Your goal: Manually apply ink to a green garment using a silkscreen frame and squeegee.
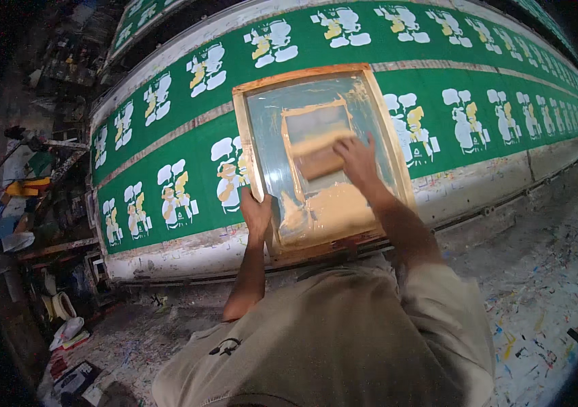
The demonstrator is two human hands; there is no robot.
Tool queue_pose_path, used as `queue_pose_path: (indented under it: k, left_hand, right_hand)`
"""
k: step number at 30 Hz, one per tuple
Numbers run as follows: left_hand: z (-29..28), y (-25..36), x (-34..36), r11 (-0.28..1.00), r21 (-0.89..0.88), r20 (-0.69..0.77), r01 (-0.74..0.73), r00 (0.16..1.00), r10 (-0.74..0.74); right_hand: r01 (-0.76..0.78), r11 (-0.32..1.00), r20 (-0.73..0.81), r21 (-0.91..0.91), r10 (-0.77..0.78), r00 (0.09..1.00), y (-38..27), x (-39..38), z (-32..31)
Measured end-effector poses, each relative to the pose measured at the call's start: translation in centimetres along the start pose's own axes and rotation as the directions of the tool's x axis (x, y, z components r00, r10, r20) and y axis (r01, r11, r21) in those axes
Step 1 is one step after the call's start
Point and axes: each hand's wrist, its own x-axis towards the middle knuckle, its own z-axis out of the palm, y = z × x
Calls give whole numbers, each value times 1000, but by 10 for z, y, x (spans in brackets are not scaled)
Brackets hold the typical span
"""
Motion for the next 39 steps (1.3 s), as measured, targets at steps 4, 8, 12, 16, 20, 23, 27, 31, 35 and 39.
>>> queue_pose_path:
  k: [4, 8, 12, 16, 20, 23, 27, 31, 35, 39]
  left_hand:
    - [1, 40, 4, 963, -9, 43, 270, 962, -269]
    - [10, 14, -2, 995, 45, -102, 93, 991, -88]
    - [79, 24, 0, 993, -114, -146, 39, 988, -55]
    - [197, 87, -19, 990, -135, -147, 43, 987, -63]
    - [249, 115, -48, 994, -113, -178, -12, 984, -8]
    - [256, 156, -72, 988, -117, -116, -96, 990, 83]
    - [232, 123, -69, 976, 159, -13, -148, 988, 152]
    - [214, 126, -76, 925, 338, 102, -173, 984, 146]
    - [251, 166, -69, 956, -164, 92, -243, 961, 260]
    - [295, 257, 43, 820, -23, 267, -572, 787, 557]
  right_hand:
    - [-171, 978, 68, 117, 164, 984, 33, 47, 7]
    - [-539, 811, 89, 226, 534, 841, 53, -29, -34]
    - [-744, 440, 317, 503, 707, 633, 191, -133, -49]
    - [-781, 30, 462, 624, 792, 400, 254, -84, -143]
    - [-888, 270, 422, 372, 803, 421, 336, -102, -164]
    - [-443, 855, -81, 269, 479, 874, 408, -220, -101]
    - [-583, 719, 106, 379, 592, 799, 348, -200, -122]
    - [-599, 788, -143, 144, 615, 775, 297, -206, -133]
    - [-220, 972, 267, 78, 192, 944, 267, -122, -155]
    - [8, 999, 284, 34, -17, 959, 308, 40, -115]
